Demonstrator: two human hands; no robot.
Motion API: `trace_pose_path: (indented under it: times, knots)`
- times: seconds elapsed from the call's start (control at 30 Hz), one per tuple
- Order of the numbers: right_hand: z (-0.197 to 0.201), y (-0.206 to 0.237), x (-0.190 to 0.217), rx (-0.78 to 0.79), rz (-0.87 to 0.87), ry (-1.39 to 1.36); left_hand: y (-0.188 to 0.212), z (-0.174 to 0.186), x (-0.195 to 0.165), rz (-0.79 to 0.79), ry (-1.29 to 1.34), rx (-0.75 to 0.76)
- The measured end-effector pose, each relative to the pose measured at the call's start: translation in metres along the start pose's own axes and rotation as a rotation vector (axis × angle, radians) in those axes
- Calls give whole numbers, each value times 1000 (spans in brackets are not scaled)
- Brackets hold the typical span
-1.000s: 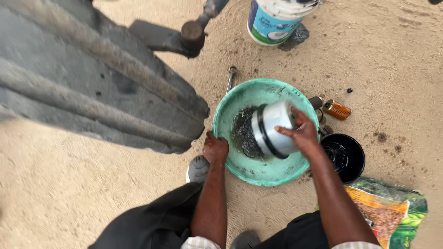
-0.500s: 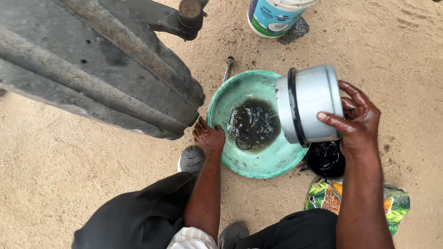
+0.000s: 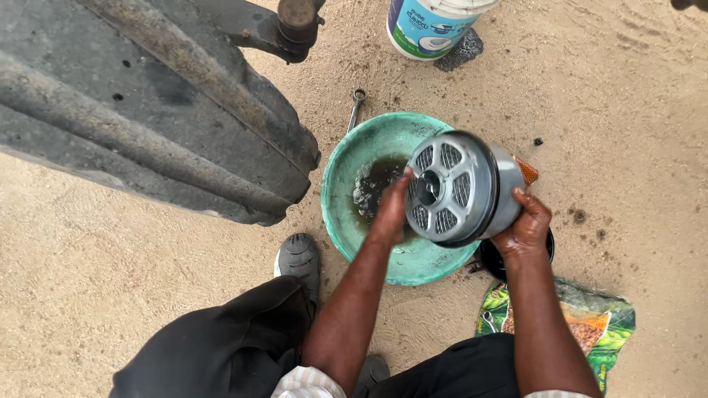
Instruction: The person kneels beside a tractor and washes a cylindrical filter housing in a green basin of water, then unscrews the filter canister from the tractor with a wrench, pulls out the black filter element, and drains the dark oil from the housing into a bucket below.
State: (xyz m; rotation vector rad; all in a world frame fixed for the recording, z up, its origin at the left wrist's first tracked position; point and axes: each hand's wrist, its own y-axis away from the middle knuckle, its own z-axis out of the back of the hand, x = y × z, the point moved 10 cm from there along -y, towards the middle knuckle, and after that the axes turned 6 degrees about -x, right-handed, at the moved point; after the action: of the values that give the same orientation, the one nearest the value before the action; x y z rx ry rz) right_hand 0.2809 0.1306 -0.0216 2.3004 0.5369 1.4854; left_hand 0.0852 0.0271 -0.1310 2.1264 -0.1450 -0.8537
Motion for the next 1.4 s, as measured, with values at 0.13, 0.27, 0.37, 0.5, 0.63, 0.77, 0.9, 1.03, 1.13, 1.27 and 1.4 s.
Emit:
trace_pose_path:
  times: [0.13, 0.27, 0.37, 0.5, 0.63, 0.77, 0.9, 1.03, 1.13, 1.27, 1.4]
  knots:
    - [23, -20, -16, -35, -20, -115, 20, 3, -29, -263, -140, -145]
    - [31, -32, -21, -24, -11, -170, 35, 5, -53, -342, -257, -225]
    - [30, -35, -22, -20, -26, -165, 44, 0, -69, -387, -227, -212]
    - [23, -33, -18, -20, -32, -150, 52, -3, -78, -409, -199, -209]
    - [8, -24, -12, -16, -22, -95, 52, -1, -77, -413, -177, -219]
    - [-14, -7, -3, -11, -16, 62, 36, 9, -71, -368, -236, -240]
    - [-24, 3, -13, -91, -119, 306, 3, 23, -28, -131, -386, -155]
    - [-17, 2, -55, -221, -301, 473, -16, 39, 44, 97, -94, -55]
    - [-11, -3, -81, -246, -320, 534, -23, 67, 99, 271, -158, -116]
    - [-7, -8, -103, -231, -310, 682, -28, 86, 143, 415, -128, -146]
    - [-21, -11, -109, -129, -201, 688, -26, 84, 159, 498, -22, -111]
